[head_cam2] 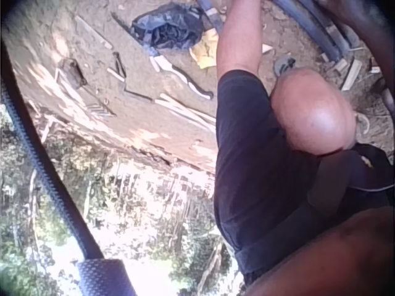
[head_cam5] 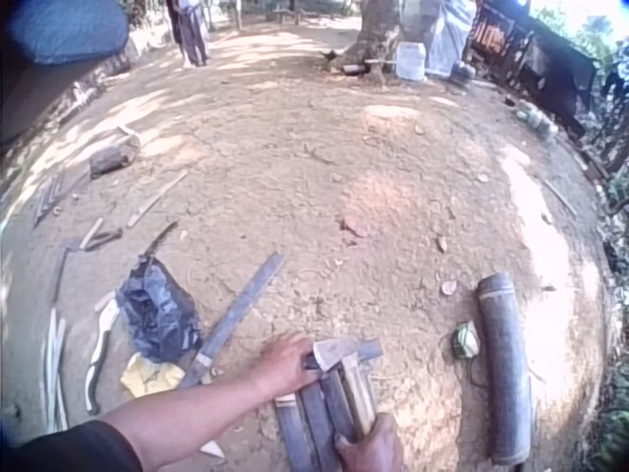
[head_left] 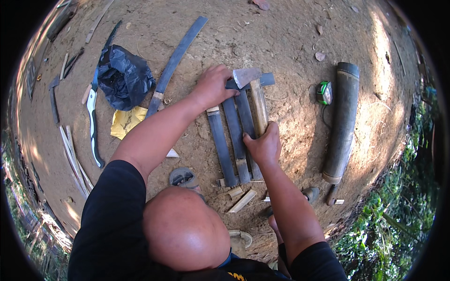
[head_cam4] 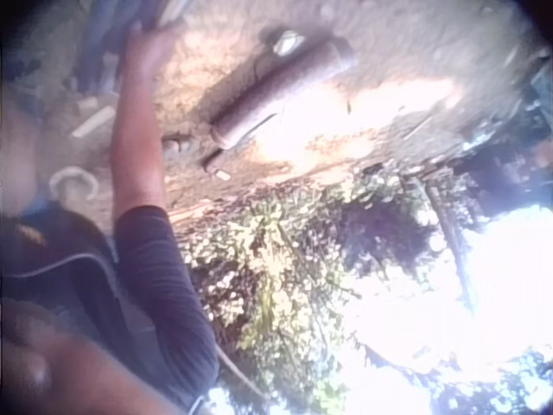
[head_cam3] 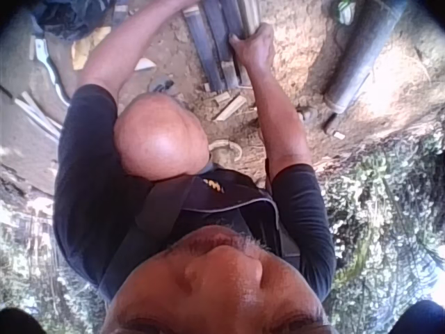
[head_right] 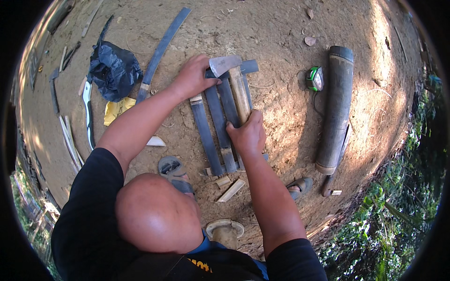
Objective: The person measures, assembles, and secures bamboo slats and wood frames using a measuring tape, an axe, and small pins while working on the ground outdoors.
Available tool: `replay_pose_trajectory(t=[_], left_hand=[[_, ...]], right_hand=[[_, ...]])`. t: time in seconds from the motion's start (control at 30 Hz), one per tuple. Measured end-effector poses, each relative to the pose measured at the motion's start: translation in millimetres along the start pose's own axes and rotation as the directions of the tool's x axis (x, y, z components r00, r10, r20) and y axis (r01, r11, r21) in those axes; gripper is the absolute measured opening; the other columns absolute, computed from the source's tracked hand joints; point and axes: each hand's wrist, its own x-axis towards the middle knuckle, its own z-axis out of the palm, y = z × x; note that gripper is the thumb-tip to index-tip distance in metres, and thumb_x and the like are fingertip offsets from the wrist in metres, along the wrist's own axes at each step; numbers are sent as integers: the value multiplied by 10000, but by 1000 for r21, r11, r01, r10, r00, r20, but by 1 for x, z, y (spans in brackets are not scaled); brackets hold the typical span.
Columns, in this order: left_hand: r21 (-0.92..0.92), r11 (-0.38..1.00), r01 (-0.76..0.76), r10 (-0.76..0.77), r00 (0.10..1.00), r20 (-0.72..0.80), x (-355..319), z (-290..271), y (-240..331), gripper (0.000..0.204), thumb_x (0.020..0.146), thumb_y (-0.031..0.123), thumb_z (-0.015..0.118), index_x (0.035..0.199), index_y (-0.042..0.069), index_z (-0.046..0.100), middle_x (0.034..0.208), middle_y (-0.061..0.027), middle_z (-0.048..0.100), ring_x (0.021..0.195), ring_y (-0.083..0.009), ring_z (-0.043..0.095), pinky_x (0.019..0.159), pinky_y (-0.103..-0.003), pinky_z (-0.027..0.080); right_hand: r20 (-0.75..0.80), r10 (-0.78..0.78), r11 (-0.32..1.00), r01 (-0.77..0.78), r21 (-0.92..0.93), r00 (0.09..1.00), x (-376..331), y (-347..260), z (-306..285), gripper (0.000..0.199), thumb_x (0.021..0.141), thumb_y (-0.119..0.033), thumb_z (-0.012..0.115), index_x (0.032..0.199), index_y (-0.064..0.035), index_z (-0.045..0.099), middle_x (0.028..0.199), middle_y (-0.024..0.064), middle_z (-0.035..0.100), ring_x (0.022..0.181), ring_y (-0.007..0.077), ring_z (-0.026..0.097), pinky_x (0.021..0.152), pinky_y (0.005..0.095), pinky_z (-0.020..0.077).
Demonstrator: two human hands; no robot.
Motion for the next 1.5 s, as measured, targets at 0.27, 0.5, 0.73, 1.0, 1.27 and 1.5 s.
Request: replay_pose_trajectory(t=[0.27,0.5,0.73,1.0,1.27,1.5], left_hand=[[25,999,-46,46,999,5,0,1,0,438,766,311,863,1078,53,696,1118,-108,613,1180,-332,558,1064,-444,435],[21,998,-60,61,998,-12,-2,4,-4,433,774,313,855,1074,48,690,1128,-103,607,1195,-322,556,1071,-444,431],[36,997,-69,70,998,-6,-1,5,-6,427,788,309,845,1084,45,687,1142,-104,604,1220,-321,545,1089,-452,417],[46,996,-78,78,997,2,1,6,-7,451,798,324,836,1118,46,680,1169,-111,602,1245,-325,536,1116,-453,400],[71,995,-63,61,998,36,0,3,-5,444,819,341,821,1128,51,688,1173,-111,618,1235,-327,549,1102,-462,398],[29,1000,12,-13,1000,15,3,3,-4,321,920,328,730,1100,62,723,1155,-106,656,1202,-318,585,1069,-485,394]], right_hand=[[-17,-10,1000,10,1,1000,2,4,3,656,732,-348,881,1139,-39,469,1105,231,624,1018,455,655,896,518,525],[-7,-2,1000,2,11,1000,2,1,1,681,713,-317,906,1165,8,515,1088,231,633,1018,413,649,898,479,516],[-1,0,1000,0,11,1000,2,1,1,680,715,-316,904,1170,9,517,1084,229,632,1016,413,647,900,477,513],[-13,-7,1000,7,19,1000,2,1,1,674,717,-316,908,1157,12,517,1067,237,641,1006,419,653,897,486,514],[-18,-22,997,23,71,1000,11,11,1,620,718,-253,936,1121,25,556,1027,235,692,941,412,692,861,474,543],[40,56,986,-62,155,998,12,6,-7,616,733,-264,938,1115,27,551,1011,243,698,925,399,698,856,473,543]])
